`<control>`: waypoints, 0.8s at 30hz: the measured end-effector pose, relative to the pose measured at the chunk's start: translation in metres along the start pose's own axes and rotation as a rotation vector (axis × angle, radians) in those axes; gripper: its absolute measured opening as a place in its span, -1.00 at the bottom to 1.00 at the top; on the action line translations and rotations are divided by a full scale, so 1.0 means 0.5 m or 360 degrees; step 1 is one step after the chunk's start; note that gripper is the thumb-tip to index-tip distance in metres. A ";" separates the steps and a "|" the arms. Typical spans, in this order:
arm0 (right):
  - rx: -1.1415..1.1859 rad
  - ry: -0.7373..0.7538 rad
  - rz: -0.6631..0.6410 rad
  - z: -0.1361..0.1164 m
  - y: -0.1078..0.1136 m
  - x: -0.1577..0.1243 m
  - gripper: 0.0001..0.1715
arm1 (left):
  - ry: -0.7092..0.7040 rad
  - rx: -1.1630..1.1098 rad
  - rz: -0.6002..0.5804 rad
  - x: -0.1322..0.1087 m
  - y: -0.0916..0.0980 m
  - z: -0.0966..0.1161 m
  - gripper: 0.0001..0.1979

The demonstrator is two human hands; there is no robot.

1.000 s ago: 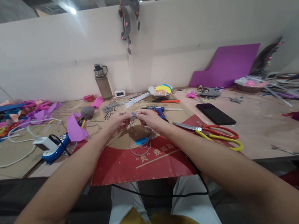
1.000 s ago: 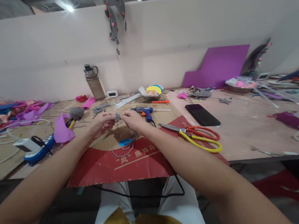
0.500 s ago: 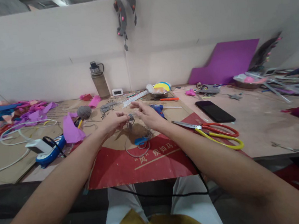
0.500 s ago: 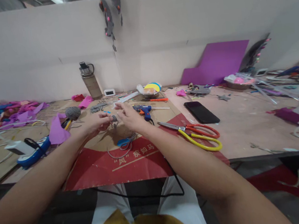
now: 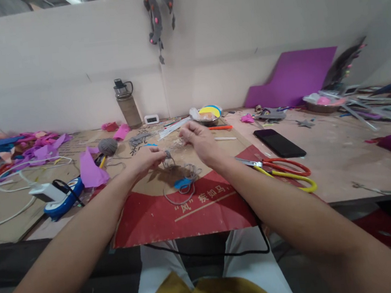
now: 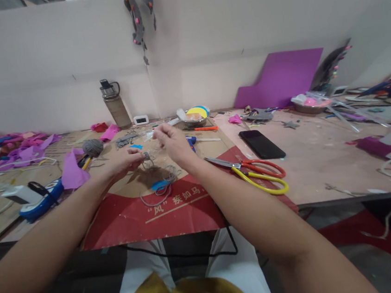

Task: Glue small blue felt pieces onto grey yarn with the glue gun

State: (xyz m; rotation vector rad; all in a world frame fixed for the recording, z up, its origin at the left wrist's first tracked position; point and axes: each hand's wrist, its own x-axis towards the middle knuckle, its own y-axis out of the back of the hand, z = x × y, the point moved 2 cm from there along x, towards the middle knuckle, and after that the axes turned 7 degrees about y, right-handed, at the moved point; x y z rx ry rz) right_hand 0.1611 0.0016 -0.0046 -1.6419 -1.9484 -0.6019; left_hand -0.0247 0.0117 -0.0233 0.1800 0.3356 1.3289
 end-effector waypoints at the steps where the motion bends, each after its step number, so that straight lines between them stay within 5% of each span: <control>1: 0.0111 -0.0003 0.0098 -0.004 0.008 0.005 -0.78 | 0.0016 -0.0014 0.0004 0.000 0.001 0.001 -0.81; 5: 0.0184 -0.0080 0.0351 -0.002 0.027 0.014 -0.64 | 0.0067 -0.0099 -0.0032 -0.002 0.001 0.003 -0.80; 13: -0.0186 -0.0155 -0.0137 0.017 -0.011 -0.006 -0.84 | 0.0118 -0.0243 -0.0142 -0.005 -0.001 0.012 -0.78; 24: -0.0106 -0.0233 -0.0102 0.016 -0.009 -0.011 -0.93 | 0.0138 -0.0350 -0.0180 -0.007 -0.002 0.012 -0.81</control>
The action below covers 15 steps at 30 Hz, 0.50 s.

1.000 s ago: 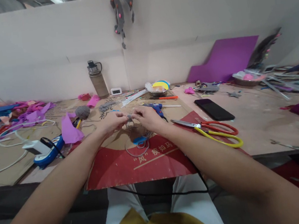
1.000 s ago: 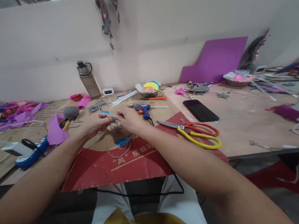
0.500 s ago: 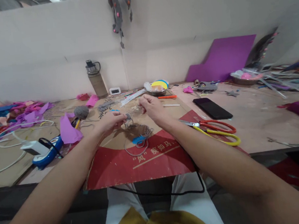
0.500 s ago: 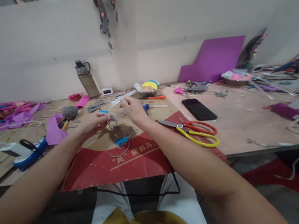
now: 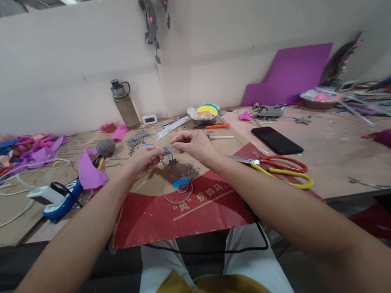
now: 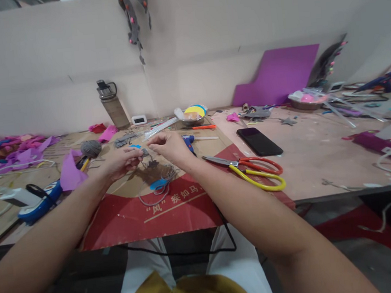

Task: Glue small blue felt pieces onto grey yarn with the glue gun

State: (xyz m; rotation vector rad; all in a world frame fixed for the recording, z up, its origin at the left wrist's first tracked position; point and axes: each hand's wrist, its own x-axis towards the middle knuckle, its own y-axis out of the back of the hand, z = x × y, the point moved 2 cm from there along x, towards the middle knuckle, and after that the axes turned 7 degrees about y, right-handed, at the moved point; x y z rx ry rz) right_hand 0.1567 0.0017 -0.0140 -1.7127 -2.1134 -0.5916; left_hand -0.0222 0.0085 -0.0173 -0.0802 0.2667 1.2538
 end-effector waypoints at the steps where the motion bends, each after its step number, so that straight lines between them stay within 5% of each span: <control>1: -0.0005 -0.0015 -0.0006 -0.002 0.002 -0.001 -0.91 | 0.0007 0.0002 0.0006 -0.001 0.000 0.001 -0.81; 9: 0.0203 -0.0165 -0.0149 -0.010 0.006 0.002 -0.72 | 0.0005 -0.0006 0.0036 0.001 0.004 0.005 -0.79; 15: -0.0870 0.0032 -0.0194 0.004 0.013 0.003 -0.50 | -0.0004 0.0005 0.0018 0.005 0.012 0.000 -0.78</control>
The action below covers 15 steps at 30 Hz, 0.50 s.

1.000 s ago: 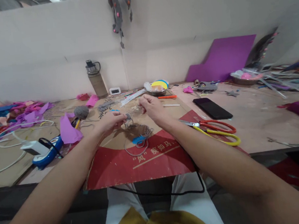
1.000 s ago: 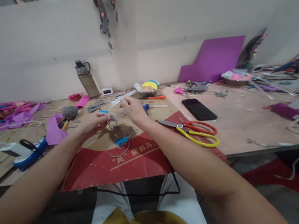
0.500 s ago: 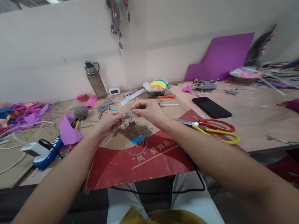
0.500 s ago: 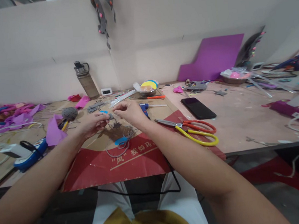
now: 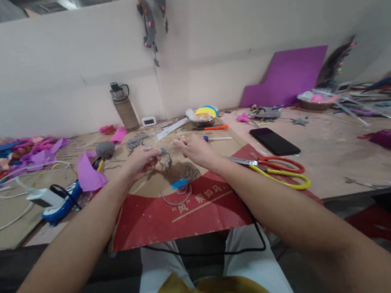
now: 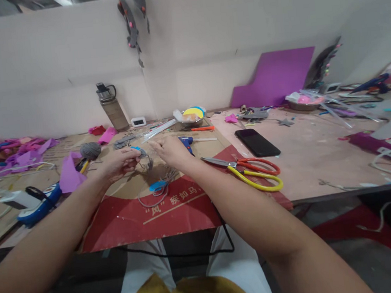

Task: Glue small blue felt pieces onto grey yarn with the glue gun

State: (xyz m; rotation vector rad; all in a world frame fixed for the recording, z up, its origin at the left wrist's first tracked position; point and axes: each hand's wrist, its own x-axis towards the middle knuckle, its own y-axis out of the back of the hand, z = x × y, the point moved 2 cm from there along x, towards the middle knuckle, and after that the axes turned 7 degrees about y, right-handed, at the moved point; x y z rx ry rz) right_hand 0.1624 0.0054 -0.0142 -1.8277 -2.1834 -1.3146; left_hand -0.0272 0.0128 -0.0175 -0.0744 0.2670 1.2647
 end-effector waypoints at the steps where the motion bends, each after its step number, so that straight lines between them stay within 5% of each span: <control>1: -0.0140 0.0024 -0.0058 0.005 -0.005 0.000 -0.56 | -0.0001 0.0012 -0.0012 0.001 0.000 -0.001 -0.78; 4: -0.0292 0.0171 -0.0100 0.016 -0.019 -0.001 -0.85 | 0.0020 0.0076 -0.0025 -0.001 -0.002 -0.002 -0.77; 7: -0.0221 0.0317 0.0061 0.014 -0.022 -0.002 -0.66 | 0.0043 0.0149 0.0020 -0.007 -0.009 0.002 -0.74; 11: -0.0204 0.0511 0.0183 -0.005 -0.018 -0.006 -0.75 | 0.0033 0.0179 0.0001 -0.011 -0.018 0.005 -0.73; 15: -0.0292 0.0638 0.0097 -0.016 -0.024 -0.009 -0.82 | 0.0016 0.0179 -0.0032 -0.010 -0.022 0.000 -0.75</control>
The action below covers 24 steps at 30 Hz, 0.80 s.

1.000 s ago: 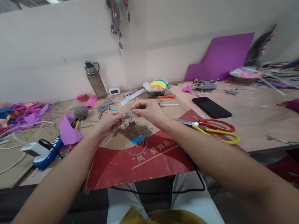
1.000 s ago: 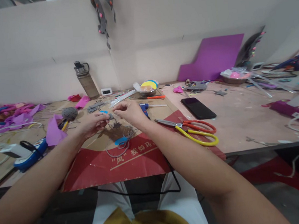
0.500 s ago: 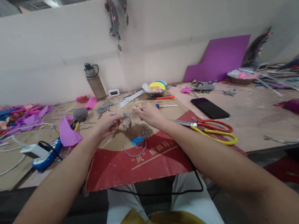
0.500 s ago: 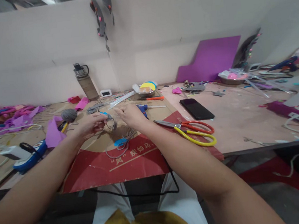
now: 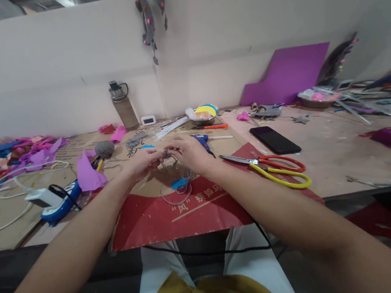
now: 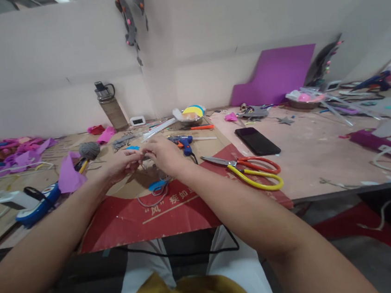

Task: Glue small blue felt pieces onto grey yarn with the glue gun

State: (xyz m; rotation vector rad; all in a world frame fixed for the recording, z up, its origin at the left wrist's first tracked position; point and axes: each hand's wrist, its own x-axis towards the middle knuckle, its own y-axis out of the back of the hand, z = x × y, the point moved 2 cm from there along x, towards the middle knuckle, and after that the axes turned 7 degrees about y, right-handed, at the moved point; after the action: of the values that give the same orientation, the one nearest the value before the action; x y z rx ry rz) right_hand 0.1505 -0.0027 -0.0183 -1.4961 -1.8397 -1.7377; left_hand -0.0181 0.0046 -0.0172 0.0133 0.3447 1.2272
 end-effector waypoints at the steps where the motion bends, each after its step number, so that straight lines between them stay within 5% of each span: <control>1: -0.0007 0.0005 -0.0027 -0.001 -0.002 0.000 -0.83 | -0.0008 -0.0006 0.0005 0.000 -0.001 -0.001 -0.76; 6: -0.0041 -0.0082 -0.0090 0.000 -0.010 0.002 -0.86 | -0.0009 0.0022 0.0055 0.002 -0.002 -0.004 -0.81; 13: 0.0080 -0.0406 0.0169 0.026 0.004 0.003 -0.86 | 0.0068 -0.0073 0.0072 0.003 0.003 -0.002 -0.79; 20: 0.0557 -0.0442 0.0080 0.032 -0.010 0.005 -0.82 | 0.0100 -0.0024 0.0117 -0.008 -0.005 0.007 -0.79; 24: 0.0322 -0.0208 -0.0017 0.021 -0.010 0.003 -0.83 | 0.0050 0.0026 0.0097 -0.005 -0.004 0.006 -0.79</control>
State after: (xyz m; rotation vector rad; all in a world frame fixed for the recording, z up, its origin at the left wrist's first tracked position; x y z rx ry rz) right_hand 0.1510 0.0077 -0.0235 -1.5526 -2.0211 -1.4380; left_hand -0.0163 0.0019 -0.0142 0.0188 0.3841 1.2857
